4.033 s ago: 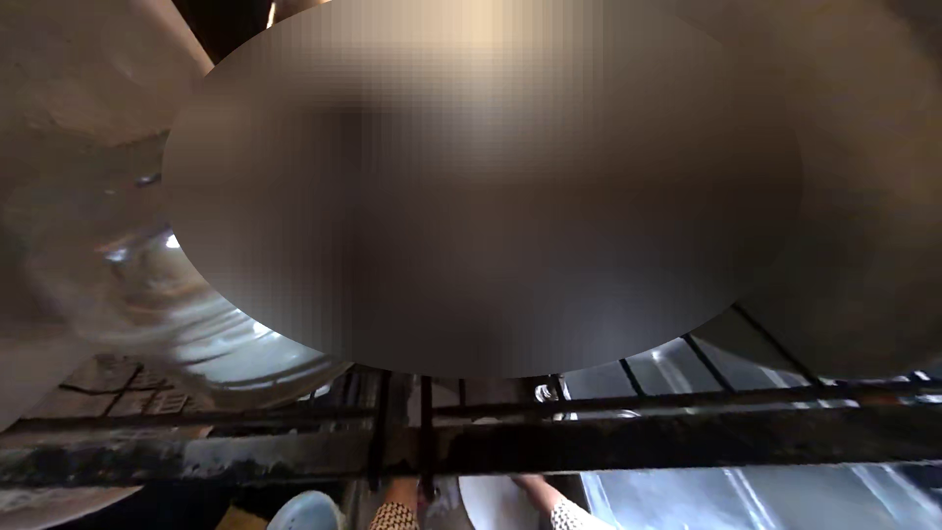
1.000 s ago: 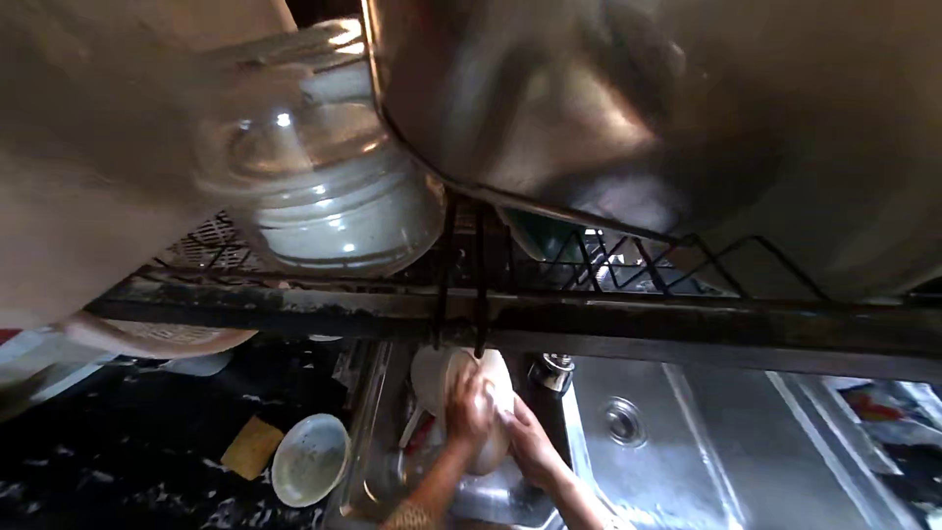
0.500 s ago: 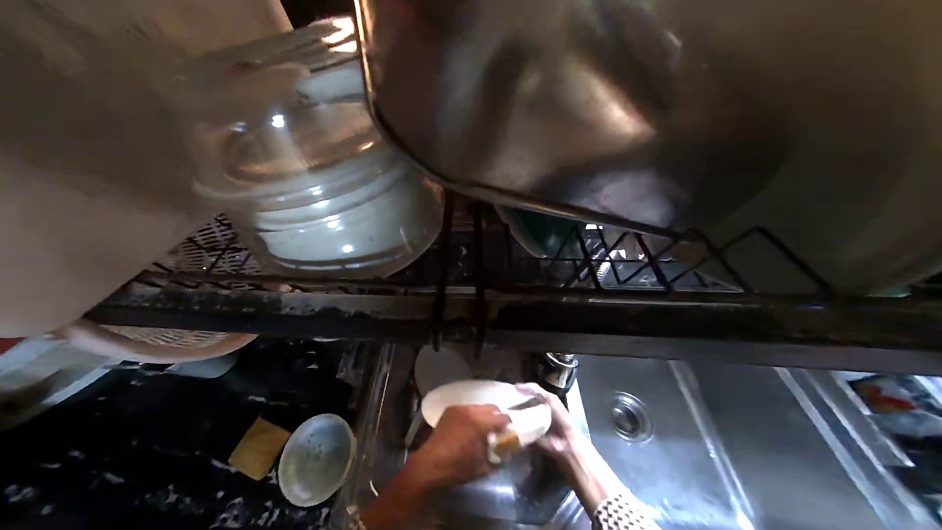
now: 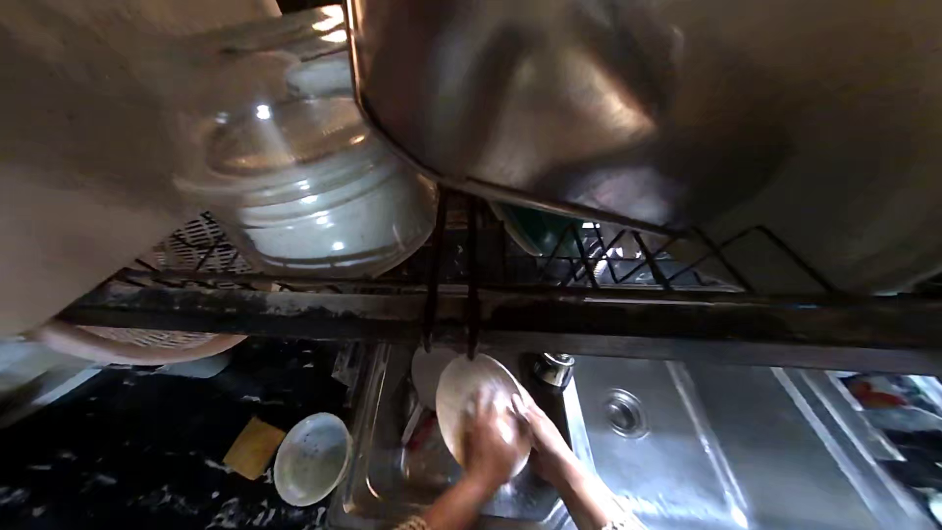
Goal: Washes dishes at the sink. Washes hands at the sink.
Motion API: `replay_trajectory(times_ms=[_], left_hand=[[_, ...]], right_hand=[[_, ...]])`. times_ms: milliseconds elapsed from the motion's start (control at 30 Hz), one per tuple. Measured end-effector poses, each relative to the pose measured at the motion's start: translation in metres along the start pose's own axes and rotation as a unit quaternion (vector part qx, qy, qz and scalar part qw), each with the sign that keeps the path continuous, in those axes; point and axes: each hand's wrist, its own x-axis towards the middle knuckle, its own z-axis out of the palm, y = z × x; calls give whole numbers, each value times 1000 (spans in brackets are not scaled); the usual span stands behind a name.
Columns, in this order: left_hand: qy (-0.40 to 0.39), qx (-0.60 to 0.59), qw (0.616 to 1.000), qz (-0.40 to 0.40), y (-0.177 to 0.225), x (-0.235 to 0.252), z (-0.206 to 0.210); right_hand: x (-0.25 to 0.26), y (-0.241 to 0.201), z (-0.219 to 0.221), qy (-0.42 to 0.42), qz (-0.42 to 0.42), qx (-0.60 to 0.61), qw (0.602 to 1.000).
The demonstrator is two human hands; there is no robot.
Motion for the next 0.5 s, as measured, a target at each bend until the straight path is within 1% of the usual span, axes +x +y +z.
replay_trajectory(times_ms=[33,67,100,133,167,233,267,300,333,367,400,467,500], left_hand=[[20,-25,998,57,10,-12,11],[37,-32,994,101,11,-11,17],[44,-18,991,128,7,-1,16],[27,0,992,120,-1,14,8],[12,18,996,88,-13,33,-3],[-5,69,998,-11,-46,69,-22],[-9,73,995,-62,-63,80,-26],[-13,47,993,-108,-76,83,-27],[-20,-10,989,-145,-83,79,-25],[-23,-66,984,-165,-81,67,-22],[-25,-85,982,-168,-72,48,-19],[-59,-24,989,-135,-35,11,-13],[-82,5,992,-94,-19,-3,-7]], right_hand=[[2,3,-1,2,1,-4,1000],[2,2,-2,0,8,2,1000],[1,1,-3,-11,12,6,1000],[-2,-1,-5,-23,13,5,1000],[-4,-2,-6,-27,13,2,1000],[-8,-2,-7,-15,16,-10,1000],[-8,1,-7,4,10,-14,1000],[-5,5,-8,31,0,-15,999],[0,10,-9,63,-9,-12,998],[5,15,-9,92,-20,-5,996],[10,20,-8,110,-32,3,993],[17,19,1,118,-35,8,992],[17,18,7,116,-23,-4,993]])
